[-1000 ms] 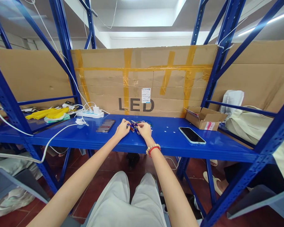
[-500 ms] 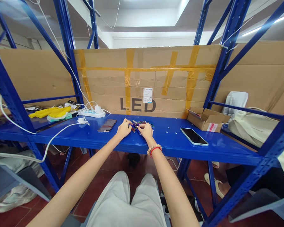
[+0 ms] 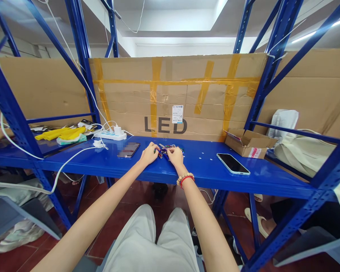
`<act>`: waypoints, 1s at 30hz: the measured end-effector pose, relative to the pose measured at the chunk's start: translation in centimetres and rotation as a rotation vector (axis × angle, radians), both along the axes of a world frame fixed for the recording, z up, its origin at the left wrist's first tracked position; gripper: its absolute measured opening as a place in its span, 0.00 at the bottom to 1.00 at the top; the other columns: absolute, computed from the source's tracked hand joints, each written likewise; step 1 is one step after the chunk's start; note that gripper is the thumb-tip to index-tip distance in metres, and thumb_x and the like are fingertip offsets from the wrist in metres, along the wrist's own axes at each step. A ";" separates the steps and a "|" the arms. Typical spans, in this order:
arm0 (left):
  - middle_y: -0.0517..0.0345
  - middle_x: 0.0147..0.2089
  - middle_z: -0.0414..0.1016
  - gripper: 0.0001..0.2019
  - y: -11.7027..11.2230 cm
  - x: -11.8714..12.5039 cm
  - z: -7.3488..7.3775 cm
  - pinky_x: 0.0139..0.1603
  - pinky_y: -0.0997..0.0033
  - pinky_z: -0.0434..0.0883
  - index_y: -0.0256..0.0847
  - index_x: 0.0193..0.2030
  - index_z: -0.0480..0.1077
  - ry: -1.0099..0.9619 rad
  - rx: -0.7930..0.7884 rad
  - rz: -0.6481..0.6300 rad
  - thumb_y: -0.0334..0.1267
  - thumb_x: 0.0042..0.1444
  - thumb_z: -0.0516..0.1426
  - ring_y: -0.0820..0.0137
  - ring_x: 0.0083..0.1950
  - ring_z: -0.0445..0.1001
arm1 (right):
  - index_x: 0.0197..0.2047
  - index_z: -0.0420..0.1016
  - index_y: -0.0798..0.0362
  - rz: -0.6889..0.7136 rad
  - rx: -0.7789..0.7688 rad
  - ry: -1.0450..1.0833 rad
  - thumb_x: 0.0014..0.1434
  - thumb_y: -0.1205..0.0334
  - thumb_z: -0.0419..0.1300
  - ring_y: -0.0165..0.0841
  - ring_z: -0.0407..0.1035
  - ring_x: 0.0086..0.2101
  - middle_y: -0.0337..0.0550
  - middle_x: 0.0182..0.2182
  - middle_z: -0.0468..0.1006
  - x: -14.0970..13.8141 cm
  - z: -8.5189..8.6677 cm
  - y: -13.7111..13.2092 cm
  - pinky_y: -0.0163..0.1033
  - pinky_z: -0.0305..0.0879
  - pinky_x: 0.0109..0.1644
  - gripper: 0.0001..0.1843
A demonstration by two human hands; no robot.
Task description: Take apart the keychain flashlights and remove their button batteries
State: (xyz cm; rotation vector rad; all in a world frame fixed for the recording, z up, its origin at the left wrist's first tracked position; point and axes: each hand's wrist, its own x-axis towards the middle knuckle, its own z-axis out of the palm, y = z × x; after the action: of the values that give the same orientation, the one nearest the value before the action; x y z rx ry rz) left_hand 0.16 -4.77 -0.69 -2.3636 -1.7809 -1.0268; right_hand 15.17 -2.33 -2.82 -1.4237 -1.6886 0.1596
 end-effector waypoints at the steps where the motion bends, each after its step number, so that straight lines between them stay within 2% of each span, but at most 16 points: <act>1: 0.57 0.44 0.66 0.11 0.1 0.0 0.0 0.43 0.70 0.69 0.43 0.36 0.69 0.001 0.000 -0.017 0.31 0.57 0.46 0.69 0.44 0.72 | 0.28 0.80 0.54 0.000 -0.001 0.002 0.55 0.60 0.53 0.35 0.72 0.32 0.43 0.28 0.80 0.0 0.0 0.0 0.33 0.62 0.34 0.14; 6: 0.57 0.43 0.66 0.11 0.1 -0.1 -0.1 0.43 0.70 0.69 0.43 0.35 0.70 -0.012 0.022 -0.110 0.30 0.56 0.47 0.70 0.42 0.72 | 0.34 0.80 0.54 -0.001 -0.016 0.026 0.53 0.64 0.55 0.34 0.73 0.34 0.43 0.30 0.80 0.0 -0.1 0.3 0.33 0.64 0.36 0.12; 11: 0.57 0.43 0.66 0.12 0.1 -0.1 -0.1 0.45 0.71 0.69 0.43 0.34 0.70 -0.034 0.044 -0.145 0.29 0.55 0.47 0.71 0.42 0.72 | 0.38 0.80 0.54 -0.003 -0.035 0.055 0.50 0.69 0.55 0.32 0.73 0.31 0.43 0.30 0.80 0.0 -0.2 0.4 0.32 0.65 0.35 0.15; 21: 0.58 0.42 0.67 0.12 -0.2 0.0 0.0 0.44 0.71 0.69 0.43 0.32 0.70 -0.060 0.044 -0.150 0.28 0.55 0.47 0.72 0.41 0.72 | 0.37 0.80 0.55 -0.006 -0.034 0.067 0.51 0.68 0.53 0.32 0.72 0.30 0.43 0.29 0.80 -0.1 -0.1 0.1 0.33 0.66 0.35 0.15; 30: 0.58 0.42 0.68 0.13 -0.4 0.0 0.2 0.43 0.73 0.69 0.43 0.33 0.71 -0.029 0.032 -0.132 0.29 0.55 0.46 0.72 0.42 0.71 | 0.38 0.79 0.54 -0.052 -0.014 0.071 0.52 0.66 0.52 0.33 0.71 0.35 0.47 0.37 0.77 -0.2 0.3 -0.4 0.35 0.65 0.42 0.16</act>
State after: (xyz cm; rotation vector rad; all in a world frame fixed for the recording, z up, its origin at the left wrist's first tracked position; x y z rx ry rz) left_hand 0.13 -5.17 -0.47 -2.4884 -1.6229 -1.1001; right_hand 14.96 -2.70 -2.57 -1.4546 -1.5941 0.1905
